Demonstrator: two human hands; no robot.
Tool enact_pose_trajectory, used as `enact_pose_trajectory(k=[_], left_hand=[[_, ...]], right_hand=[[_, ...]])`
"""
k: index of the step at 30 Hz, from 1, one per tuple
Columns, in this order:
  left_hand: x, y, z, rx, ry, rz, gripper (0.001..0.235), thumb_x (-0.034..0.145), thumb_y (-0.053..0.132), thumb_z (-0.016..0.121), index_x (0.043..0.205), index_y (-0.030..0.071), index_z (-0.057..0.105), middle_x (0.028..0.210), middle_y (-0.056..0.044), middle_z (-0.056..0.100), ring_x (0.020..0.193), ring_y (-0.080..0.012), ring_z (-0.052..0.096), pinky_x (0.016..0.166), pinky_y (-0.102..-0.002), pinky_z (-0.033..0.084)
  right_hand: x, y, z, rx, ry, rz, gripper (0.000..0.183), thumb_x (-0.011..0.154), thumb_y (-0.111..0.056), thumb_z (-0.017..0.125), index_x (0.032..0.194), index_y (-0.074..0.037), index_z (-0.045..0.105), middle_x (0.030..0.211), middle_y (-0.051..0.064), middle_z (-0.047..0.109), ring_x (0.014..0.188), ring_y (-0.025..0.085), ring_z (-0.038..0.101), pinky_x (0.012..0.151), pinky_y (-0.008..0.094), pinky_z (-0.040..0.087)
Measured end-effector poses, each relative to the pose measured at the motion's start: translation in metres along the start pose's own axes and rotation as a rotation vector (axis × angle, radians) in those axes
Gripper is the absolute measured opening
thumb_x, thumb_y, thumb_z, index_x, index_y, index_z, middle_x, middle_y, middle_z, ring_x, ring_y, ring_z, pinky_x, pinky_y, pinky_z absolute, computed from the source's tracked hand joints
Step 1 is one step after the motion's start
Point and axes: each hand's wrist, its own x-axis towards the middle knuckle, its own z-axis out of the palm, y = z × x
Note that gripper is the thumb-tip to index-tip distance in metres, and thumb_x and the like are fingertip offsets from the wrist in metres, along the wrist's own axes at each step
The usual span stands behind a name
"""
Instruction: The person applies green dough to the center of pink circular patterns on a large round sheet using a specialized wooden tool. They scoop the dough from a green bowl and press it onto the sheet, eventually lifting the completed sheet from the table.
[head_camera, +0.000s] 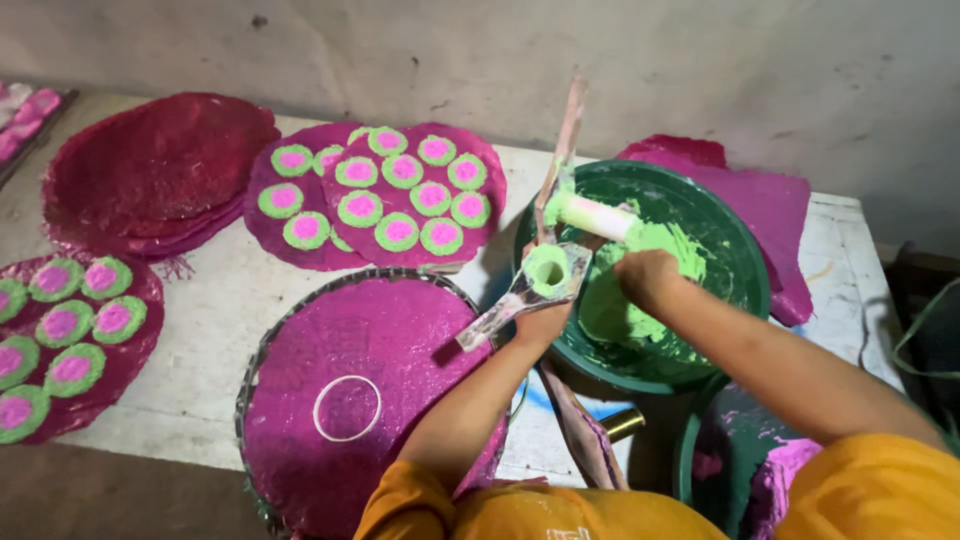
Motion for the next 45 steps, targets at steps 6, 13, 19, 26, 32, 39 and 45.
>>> enact_pose_trajectory(k=[6, 13, 19, 26, 32, 39, 45], left_hand=[[-0.005, -0.009, 0.004, -0.133, 0.003, 0.038, 0.049, 0.091, 0.022, 0.076, 0.132, 0.004, 0.054, 0.115, -0.014, 0.064, 0.107, -0.0314, 0.064, 0.094, -0.040, 0.051], [-0.013, -0.061, 0.035, 0.061, -0.032, 0.005, 0.042, 0.096, 0.031, 0.067, 0.128, 0.006, 0.058, 0.120, -0.014, 0.068, 0.110, -0.0322, 0.065, 0.097, -0.041, 0.052], [0.025, -0.041, -0.054, 0.249, -0.182, -0.071, 0.043, 0.096, 0.038, 0.060, 0.132, 0.015, 0.062, 0.127, -0.013, 0.071, 0.115, -0.0316, 0.067, 0.098, -0.043, 0.052], [0.023, 0.094, -0.186, 0.285, -0.351, -0.078, 0.060, 0.088, 0.043, 0.064, 0.143, 0.024, 0.053, 0.124, -0.013, 0.069, 0.111, -0.0319, 0.067, 0.091, -0.043, 0.054], [-0.009, 0.087, -0.244, 0.496, -0.610, -0.085, 0.060, 0.086, 0.044, 0.067, 0.140, 0.020, 0.053, 0.117, -0.012, 0.068, 0.108, -0.0297, 0.066, 0.090, -0.042, 0.054], [-0.066, -0.012, -0.269, 0.251, -0.851, -0.509, 0.042, 0.105, 0.035, 0.039, 0.134, 0.010, 0.055, 0.126, -0.010, 0.064, 0.118, -0.0200, 0.061, 0.101, -0.032, 0.051], [-0.074, 0.007, -0.348, 0.115, -0.331, -0.235, 0.018, 0.091, 0.013, 0.061, 0.106, 0.008, 0.069, 0.104, -0.006, 0.076, 0.098, -0.0189, 0.074, 0.089, -0.032, 0.060]], right_hand=[[-0.044, -0.030, -0.003, 0.090, 0.005, 0.062, 0.022, 0.096, -0.021, 0.059, 0.097, -0.015, 0.079, 0.100, 0.010, 0.078, 0.088, 0.028, 0.078, 0.067, 0.040, 0.062], [-0.096, -0.060, -0.018, 0.186, -0.031, 0.059, 0.025, 0.094, -0.014, 0.059, 0.110, -0.014, 0.078, 0.108, 0.013, 0.077, 0.099, 0.030, 0.075, 0.082, 0.041, 0.060], [-0.173, 0.020, -0.081, 0.637, -0.070, 0.025, 0.034, 0.098, -0.031, 0.060, 0.129, -0.024, 0.074, 0.121, 0.014, 0.075, 0.108, 0.031, 0.070, 0.095, 0.043, 0.054], [-0.230, 0.026, -0.144, 1.518, -0.216, -0.061, 0.038, 0.093, -0.036, 0.064, 0.123, -0.016, 0.074, 0.055, 0.001, 0.041, 0.048, 0.011, 0.035, 0.043, 0.028, 0.024], [-0.223, -0.023, -0.199, 0.867, 0.377, -0.590, 0.027, 0.103, -0.042, 0.066, 0.122, -0.027, 0.077, 0.091, -0.002, 0.081, 0.074, 0.014, 0.076, 0.058, 0.035, 0.056], [-0.236, -0.215, -0.239, -0.045, 0.547, -0.461, 0.032, 0.090, -0.016, 0.057, 0.120, -0.009, 0.064, 0.090, 0.007, 0.068, 0.075, 0.025, 0.069, 0.060, 0.040, 0.056], [-0.266, -0.213, -0.259, 0.215, 0.613, -0.412, 0.039, 0.078, -0.011, 0.059, 0.116, -0.011, 0.066, 0.085, 0.008, 0.068, 0.068, 0.027, 0.069, 0.058, 0.040, 0.056]])
